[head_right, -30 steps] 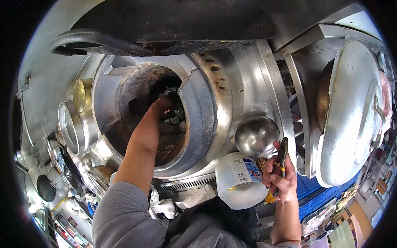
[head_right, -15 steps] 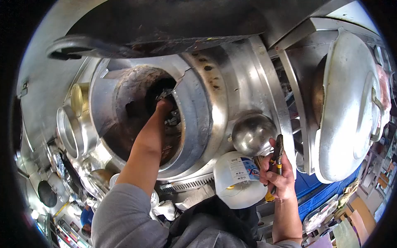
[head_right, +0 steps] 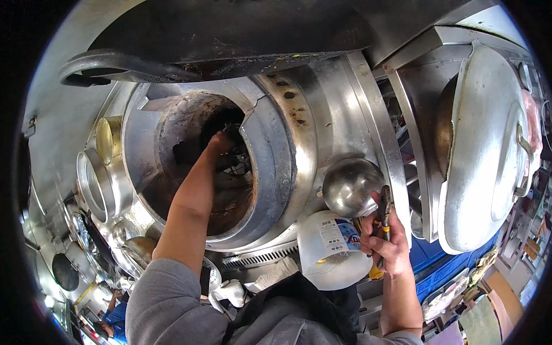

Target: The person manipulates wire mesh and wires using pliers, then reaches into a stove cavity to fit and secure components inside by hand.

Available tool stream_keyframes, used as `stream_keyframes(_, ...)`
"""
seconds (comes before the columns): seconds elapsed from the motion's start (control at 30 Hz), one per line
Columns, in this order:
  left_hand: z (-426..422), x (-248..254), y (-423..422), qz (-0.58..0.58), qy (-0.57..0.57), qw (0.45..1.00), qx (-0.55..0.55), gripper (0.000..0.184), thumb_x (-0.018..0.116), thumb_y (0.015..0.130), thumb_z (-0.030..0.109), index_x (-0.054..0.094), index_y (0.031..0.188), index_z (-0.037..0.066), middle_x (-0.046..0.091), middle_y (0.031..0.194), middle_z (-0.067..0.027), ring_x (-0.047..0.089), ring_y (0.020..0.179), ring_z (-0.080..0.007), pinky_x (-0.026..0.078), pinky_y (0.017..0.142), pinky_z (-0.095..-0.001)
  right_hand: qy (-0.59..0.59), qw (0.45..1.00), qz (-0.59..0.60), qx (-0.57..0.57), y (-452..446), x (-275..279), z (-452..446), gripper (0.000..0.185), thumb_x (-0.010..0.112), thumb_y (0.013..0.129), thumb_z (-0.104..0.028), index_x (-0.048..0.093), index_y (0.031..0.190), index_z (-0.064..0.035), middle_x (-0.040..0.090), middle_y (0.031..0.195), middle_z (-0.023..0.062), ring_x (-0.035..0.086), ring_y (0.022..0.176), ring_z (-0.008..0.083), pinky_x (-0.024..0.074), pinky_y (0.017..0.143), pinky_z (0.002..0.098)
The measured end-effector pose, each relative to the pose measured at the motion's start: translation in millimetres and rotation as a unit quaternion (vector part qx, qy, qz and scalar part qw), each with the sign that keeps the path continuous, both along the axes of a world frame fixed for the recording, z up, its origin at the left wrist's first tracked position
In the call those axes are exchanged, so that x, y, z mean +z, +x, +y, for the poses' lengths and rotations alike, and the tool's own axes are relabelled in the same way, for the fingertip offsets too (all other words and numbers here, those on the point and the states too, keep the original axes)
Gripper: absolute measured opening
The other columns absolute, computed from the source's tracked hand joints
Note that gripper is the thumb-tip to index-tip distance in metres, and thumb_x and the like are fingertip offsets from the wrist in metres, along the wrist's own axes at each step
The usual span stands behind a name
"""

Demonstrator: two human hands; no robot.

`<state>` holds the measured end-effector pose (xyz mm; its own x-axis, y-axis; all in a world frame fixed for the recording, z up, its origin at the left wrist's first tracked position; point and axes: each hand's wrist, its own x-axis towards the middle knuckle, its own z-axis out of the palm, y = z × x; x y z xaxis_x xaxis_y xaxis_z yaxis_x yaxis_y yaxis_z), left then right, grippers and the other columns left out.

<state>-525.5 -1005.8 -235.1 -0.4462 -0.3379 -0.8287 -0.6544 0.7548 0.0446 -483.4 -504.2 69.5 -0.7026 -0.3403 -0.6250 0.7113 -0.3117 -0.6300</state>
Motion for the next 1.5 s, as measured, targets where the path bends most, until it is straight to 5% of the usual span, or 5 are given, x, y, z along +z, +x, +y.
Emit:
stream_keyframes(0.4, -1.3, 5.0, 1.1, 0.06, -0.137, 0.987, -0.052, 0.047, 0.045, 0.099, 0.04, 0.068, 0.121, 0.007, 0.066, 0.126, -0.0171, 0.059, 0.123, -0.0341, 0.05, 0.101, -0.0426, 0.009, 1.0, 0.006, 0.0, 6.3, 23.1, -5.0, 0.096, 0.076, 0.073, -0.005, 0.026, 0.155, -0.0073, 0.051, 0.087, 0.0028, 0.048, 0.061, 0.0112, 0.0385, 0.049, 0.0248)
stream_keyframes(0.6, -33.9, 90.5, -10.0, 0.156, -0.144, 0.925, -0.314, 0.023, 0.06, 0.088, 0.021, 0.074, 0.099, 0.006, 0.073, 0.096, -0.0178, 0.071, 0.092, -0.0362, 0.058, 0.08, -0.041, 0.02, 0.994, 0.037, 0.1, 4.1, 56.5, -17.1, 0.092, 0.068, 0.072, 0.002, 0.029, 0.154, -0.0055, 0.052, 0.089, 0.0039, 0.051, 0.064, 0.0125, 0.0396, 0.052, 0.0253)
stream_keyframes(0.73, 18.2, 292.8, 44.5, 0.381, 0.106, 0.906, 0.151, 0.022, 0.064, 0.094, 0.018, 0.072, 0.103, 0.0, 0.066, 0.073, -0.0053, 0.061, 0.062, -0.0113, 0.05, 0.06, -0.0274, 0.09, 0.964, 0.052, 0.244, -9.0, 81.2, -85.7, 0.084, 0.062, 0.076, 0.007, 0.032, 0.153, -0.005, 0.052, 0.089, 0.0005, 0.049, 0.067, 0.0089, 0.0407, 0.056, 0.024)
stream_keyframes(1.17, 178.4, 283.5, 347.5, 0.412, 0.489, 0.602, 0.478, 0.025, 0.053, 0.104, 0.011, 0.061, 0.124, -0.001, 0.064, 0.087, -0.0047, 0.06, 0.079, -0.0102, 0.051, 0.075, -0.026, 0.45, 0.22, 0.451, 0.739, -69.4, -19.9, -372.5, 0.071, 0.056, 0.079, 0.0, 0.046, 0.147, -0.0132, 0.063, 0.129, 0.0191, 0.059, 0.122, 0.0346, 0.0491, 0.099, 0.045)
stream_keyframes(1.5, 196.8, 230.8, 360.2, 0.378, 0.499, 0.586, 0.515, 0.026, 0.049, 0.105, 0.011, 0.059, 0.126, 0.001, 0.064, 0.095, -0.0066, 0.061, 0.085, -0.0124, 0.051, 0.081, -0.0275, 0.482, 0.079, 0.418, 0.766, -82.1, -160.0, -419.6, 0.034, 0.068, 0.079, -0.005, 0.075, 0.111, -0.0073, 0.071, 0.118, 0.0142, 0.068, 0.111, 0.0323, 0.0572, 0.085, 0.0444)
